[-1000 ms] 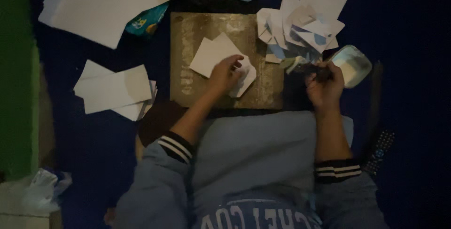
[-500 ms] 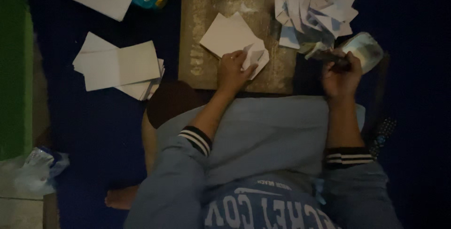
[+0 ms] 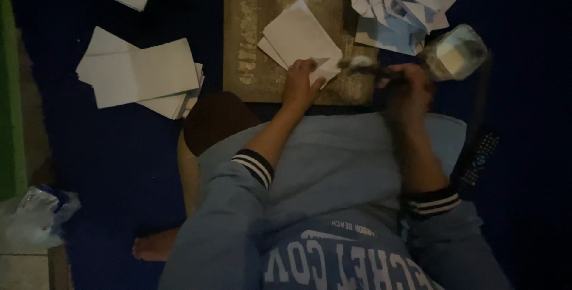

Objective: The person sits on a blue floor mat and applies a white substance from a small container onto the edges of white paper sheets using a brush. They then place another sheet on top to adhere them together, repeating the process to create a stack of glued papers.

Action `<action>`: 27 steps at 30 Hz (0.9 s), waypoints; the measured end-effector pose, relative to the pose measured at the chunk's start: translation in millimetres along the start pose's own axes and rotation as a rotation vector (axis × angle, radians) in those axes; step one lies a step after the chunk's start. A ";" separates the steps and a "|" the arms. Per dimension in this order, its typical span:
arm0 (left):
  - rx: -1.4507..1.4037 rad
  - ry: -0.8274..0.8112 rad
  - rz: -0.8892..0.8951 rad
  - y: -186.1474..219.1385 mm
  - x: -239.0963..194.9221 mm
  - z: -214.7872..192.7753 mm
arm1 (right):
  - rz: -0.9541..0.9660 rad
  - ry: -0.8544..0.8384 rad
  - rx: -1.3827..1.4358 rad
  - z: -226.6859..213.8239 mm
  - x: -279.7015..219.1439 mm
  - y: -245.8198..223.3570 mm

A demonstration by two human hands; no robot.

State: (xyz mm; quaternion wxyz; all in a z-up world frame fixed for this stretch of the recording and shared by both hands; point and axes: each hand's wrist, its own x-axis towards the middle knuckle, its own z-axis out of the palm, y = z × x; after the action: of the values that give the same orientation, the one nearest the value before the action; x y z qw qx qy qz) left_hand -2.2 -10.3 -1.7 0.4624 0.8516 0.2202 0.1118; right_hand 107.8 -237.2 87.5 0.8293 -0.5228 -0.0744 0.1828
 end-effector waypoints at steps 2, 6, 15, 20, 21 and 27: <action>0.004 -0.011 -0.001 -2.2 0.2 1.5 | -0.065 -0.037 -0.312 17.6 -14.9 8.6; -0.028 0.009 0.030 -6.8 1.3 3.8 | -0.226 -0.199 -0.507 40.8 -17.8 16.6; -0.004 0.014 0.067 -12.8 1.7 8.6 | -0.328 -0.251 -0.793 51.7 -11.1 21.1; -0.019 -0.005 0.059 -3.6 0.0 2.6 | -0.381 -0.197 -0.720 47.6 -16.6 18.4; -0.010 -0.011 0.054 -2.2 -0.4 1.3 | -0.368 -0.170 -0.670 45.9 -17.6 17.5; -0.017 -0.036 0.024 1.1 -2.9 -0.8 | -0.404 -0.277 -0.750 40.9 -10.2 21.8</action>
State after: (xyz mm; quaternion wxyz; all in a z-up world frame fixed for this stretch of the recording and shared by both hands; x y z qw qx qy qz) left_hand -4.8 -11.6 -0.3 0.4720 0.8522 0.2005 0.1041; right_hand 80.6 -198.3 86.8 0.5837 -0.7328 -0.3467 0.0460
